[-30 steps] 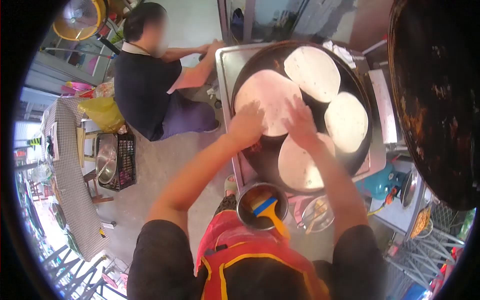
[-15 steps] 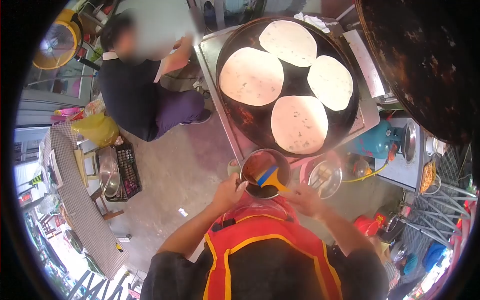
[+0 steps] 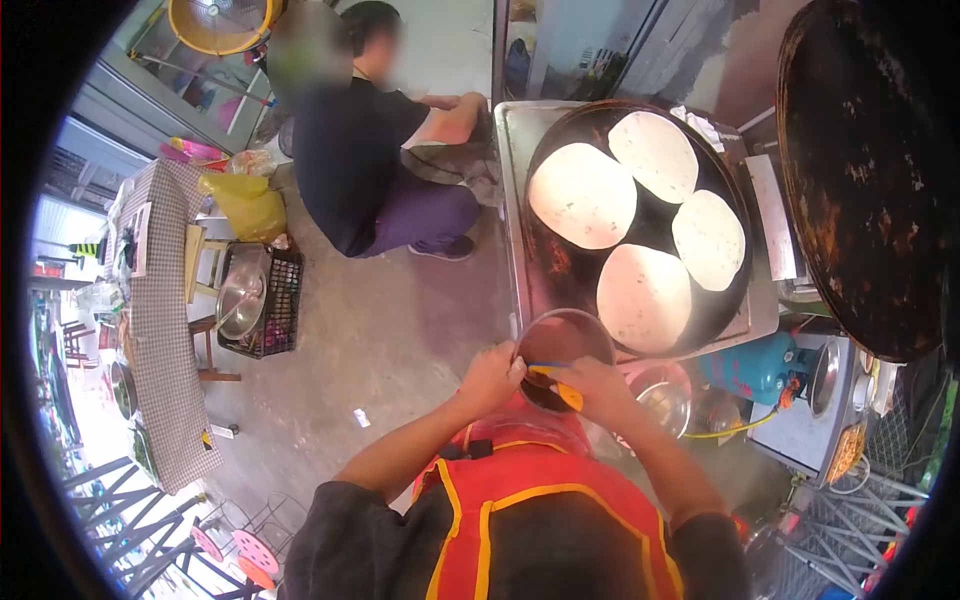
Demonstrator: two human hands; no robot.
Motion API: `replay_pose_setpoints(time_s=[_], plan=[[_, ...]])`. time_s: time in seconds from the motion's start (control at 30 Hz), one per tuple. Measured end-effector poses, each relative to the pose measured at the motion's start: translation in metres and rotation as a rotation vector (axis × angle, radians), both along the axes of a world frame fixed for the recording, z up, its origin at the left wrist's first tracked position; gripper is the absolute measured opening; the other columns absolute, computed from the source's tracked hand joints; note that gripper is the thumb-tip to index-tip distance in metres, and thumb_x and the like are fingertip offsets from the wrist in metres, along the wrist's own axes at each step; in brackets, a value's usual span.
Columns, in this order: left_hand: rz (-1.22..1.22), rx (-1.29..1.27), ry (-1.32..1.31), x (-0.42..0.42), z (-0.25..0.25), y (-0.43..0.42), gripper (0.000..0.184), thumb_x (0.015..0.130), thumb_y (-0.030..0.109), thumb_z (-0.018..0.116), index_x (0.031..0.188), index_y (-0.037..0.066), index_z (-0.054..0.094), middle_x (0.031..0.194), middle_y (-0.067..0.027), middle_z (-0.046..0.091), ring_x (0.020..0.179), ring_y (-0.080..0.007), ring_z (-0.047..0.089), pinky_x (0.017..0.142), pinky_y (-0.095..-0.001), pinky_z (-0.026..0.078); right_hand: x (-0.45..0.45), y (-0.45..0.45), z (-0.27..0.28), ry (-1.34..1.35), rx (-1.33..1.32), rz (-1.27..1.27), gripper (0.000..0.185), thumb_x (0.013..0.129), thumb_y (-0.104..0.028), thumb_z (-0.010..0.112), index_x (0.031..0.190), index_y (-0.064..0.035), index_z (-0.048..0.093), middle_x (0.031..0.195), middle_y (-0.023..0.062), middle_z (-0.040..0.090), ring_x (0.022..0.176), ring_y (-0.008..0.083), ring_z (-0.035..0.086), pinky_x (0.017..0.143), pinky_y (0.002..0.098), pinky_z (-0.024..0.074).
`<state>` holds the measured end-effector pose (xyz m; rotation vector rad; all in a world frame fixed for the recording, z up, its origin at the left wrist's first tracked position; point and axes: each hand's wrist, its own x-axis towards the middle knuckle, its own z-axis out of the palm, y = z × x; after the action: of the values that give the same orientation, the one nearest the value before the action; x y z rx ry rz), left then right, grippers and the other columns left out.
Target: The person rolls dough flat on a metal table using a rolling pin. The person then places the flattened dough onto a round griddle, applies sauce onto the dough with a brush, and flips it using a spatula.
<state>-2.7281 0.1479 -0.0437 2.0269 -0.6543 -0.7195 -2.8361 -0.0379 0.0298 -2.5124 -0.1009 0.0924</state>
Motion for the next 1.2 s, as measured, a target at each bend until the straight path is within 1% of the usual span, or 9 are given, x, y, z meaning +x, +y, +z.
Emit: replay_pose_setpoints(time_s=[0.2, 0.33, 0.63, 0.73, 0.83, 0.93, 1.03, 1.13, 1.2], plan=[[0.121, 0.065, -0.178, 0.037, 0.058, 0.001, 0.021, 0.086, 0.019, 0.054, 0.083, -0.001, 0.051, 0.078, -0.0286, 0.060, 0.076, -0.0498, 0.058, 0.067, -0.0571, 0.044, 0.041, 0.004, 0.009, -0.163, 0.109, -0.210, 0.021, 0.082, -0.016, 0.068, 0.101, -0.0096, 0.066, 0.090, 0.0116, 0.066, 0.082, 0.0306, 0.063, 0.073, 0.0391, 0.0510], [0.175, 0.037, -0.251, 0.058, 0.068, -0.003, 0.021, 0.085, 0.019, 0.054, 0.084, -0.002, 0.051, 0.077, -0.0289, 0.060, 0.076, -0.0502, 0.057, 0.067, -0.0563, 0.044, 0.067, 0.007, 0.032, -0.278, 0.220, -0.318, 0.017, 0.083, -0.016, 0.067, 0.098, -0.0070, 0.065, 0.087, 0.0136, 0.067, 0.077, 0.0311, 0.065, 0.068, 0.0389, 0.0521], [0.206, 0.050, -0.216, 0.084, 0.076, -0.010, 0.022, 0.084, 0.020, 0.053, 0.082, -0.002, 0.051, 0.079, -0.0300, 0.059, 0.079, -0.0498, 0.057, 0.072, -0.0568, 0.043, 0.104, 0.002, 0.028, -0.258, -0.003, -0.321, 0.012, 0.086, -0.017, 0.061, 0.091, -0.0065, 0.064, 0.080, 0.0135, 0.065, 0.071, 0.0325, 0.063, 0.064, 0.0409, 0.0512], [0.214, 0.015, -0.170, 0.094, 0.071, -0.013, 0.022, 0.084, 0.020, 0.052, 0.082, -0.003, 0.051, 0.080, -0.0299, 0.059, 0.079, -0.0495, 0.057, 0.072, -0.0565, 0.043, 0.108, 0.002, 0.033, -0.307, 0.229, -0.415, 0.015, 0.088, -0.019, 0.060, 0.092, -0.0057, 0.065, 0.081, 0.0140, 0.066, 0.072, 0.0329, 0.063, 0.065, 0.0399, 0.0511], [0.207, 0.003, -0.210, 0.099, 0.073, -0.014, 0.023, 0.084, 0.020, 0.052, 0.082, -0.003, 0.052, 0.080, -0.0295, 0.059, 0.079, -0.0493, 0.057, 0.072, -0.0561, 0.043, 0.111, -0.007, 0.037, -0.178, 0.180, -0.471, 0.018, 0.090, -0.020, 0.061, 0.098, -0.0044, 0.065, 0.075, 0.0066, 0.065, 0.066, 0.0149, 0.063, 0.064, 0.0295, 0.0497], [0.190, 0.002, -0.243, 0.109, 0.074, -0.016, 0.023, 0.084, 0.020, 0.052, 0.081, -0.003, 0.051, 0.080, -0.0292, 0.059, 0.080, -0.0492, 0.057, 0.072, -0.0558, 0.043, 0.113, -0.007, 0.030, -0.144, 0.478, -0.595, 0.020, 0.091, -0.022, 0.060, 0.098, -0.0035, 0.066, 0.077, 0.0065, 0.067, 0.069, 0.0135, 0.064, 0.065, 0.0287, 0.0497], [0.204, 0.004, -0.190, 0.111, 0.076, -0.016, 0.022, 0.085, 0.020, 0.052, 0.082, -0.002, 0.051, 0.080, -0.0288, 0.059, 0.080, -0.0492, 0.057, 0.072, -0.0558, 0.043, 0.116, -0.005, 0.045, -0.187, 0.310, -0.551, 0.020, 0.091, -0.020, 0.060, 0.098, -0.0031, 0.066, 0.078, 0.0074, 0.068, 0.071, 0.0150, 0.065, 0.066, 0.0290, 0.0500], [0.190, 0.004, -0.170, 0.118, 0.070, -0.018, 0.022, 0.085, 0.019, 0.052, 0.082, -0.002, 0.051, 0.079, -0.0288, 0.059, 0.080, -0.0491, 0.057, 0.072, -0.0560, 0.043, 0.115, -0.005, 0.024, -0.270, 0.215, -0.537, 0.018, 0.090, -0.021, 0.060, 0.095, -0.0046, 0.067, 0.081, 0.0120, 0.068, 0.070, 0.0290, 0.065, 0.064, 0.0353, 0.0509], [0.180, -0.003, -0.246, 0.117, 0.068, -0.018, 0.021, 0.085, 0.019, 0.052, 0.083, -0.002, 0.052, 0.079, -0.0288, 0.060, 0.080, -0.0491, 0.057, 0.071, -0.0560, 0.043, 0.117, 0.000, 0.043, -0.250, 0.312, -0.587, 0.017, 0.089, -0.019, 0.061, 0.094, -0.0045, 0.067, 0.081, 0.0115, 0.068, 0.070, 0.0282, 0.066, 0.064, 0.0347, 0.0510]])
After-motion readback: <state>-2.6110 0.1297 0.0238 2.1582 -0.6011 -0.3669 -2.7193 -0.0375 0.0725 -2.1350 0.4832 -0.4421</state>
